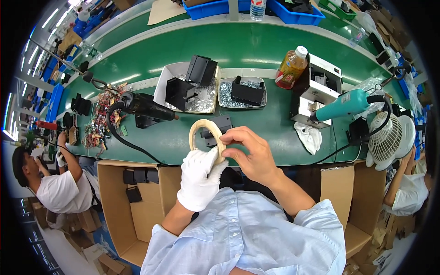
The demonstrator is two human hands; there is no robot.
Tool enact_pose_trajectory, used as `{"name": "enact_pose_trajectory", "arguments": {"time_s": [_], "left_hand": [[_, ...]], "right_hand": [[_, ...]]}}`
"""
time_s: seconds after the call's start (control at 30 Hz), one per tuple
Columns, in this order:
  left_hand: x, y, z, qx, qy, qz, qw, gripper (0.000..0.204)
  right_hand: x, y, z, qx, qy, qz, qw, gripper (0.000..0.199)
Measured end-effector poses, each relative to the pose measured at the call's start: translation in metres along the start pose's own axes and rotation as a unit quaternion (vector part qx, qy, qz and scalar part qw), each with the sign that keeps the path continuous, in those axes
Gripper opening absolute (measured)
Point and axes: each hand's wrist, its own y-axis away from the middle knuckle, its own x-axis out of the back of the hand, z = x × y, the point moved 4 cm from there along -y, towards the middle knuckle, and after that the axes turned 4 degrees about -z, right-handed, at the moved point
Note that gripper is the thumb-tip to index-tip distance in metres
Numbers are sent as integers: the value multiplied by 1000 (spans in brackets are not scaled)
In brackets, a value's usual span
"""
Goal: Assembling small plastic housings and components using an electric screwdriver.
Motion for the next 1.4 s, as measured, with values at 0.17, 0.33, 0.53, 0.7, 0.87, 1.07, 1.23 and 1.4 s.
{"name": "enact_pose_trajectory", "arguments": {"time_s": [0.17, 0.33, 0.53, 0.7, 0.87, 1.07, 1.23, 1.4], "left_hand": [[0, -2, 2, 11, -3, -4, 1000, 36], [0, -3, 1, -5, 0, 10, 1000, 37], [1, -4, 4, 9, 4, 9, 1000, 38], [2, -6, 6, 11, -14, -4, 1000, 40], [-1, -5, 4, -12, -6, 25, 1000, 41], [-3, -5, 1, -9, -14, 12, 1000, 43], [-4, -5, 0, -38, -18, 38, 998, 45], [-5, -5, 1, -65, -10, 38, 997, 44]], "right_hand": [[0, -2, -4, 10, -3, 34, 999, 30], [1, -2, -2, 12, 8, 22, 1000, 34], [-1, -1, -10, 39, 12, 77, 996, 33], [2, -1, -8, 23, -11, 65, 998, 33], [1, 3, 0, -3, -34, 66, 997, 32], [2, 5, 1, 14, -9, 96, 995, 31], [0, 4, 0, -9, -37, 101, 994, 29], [0, 8, 0, -31, -53, 100, 993, 26]]}}
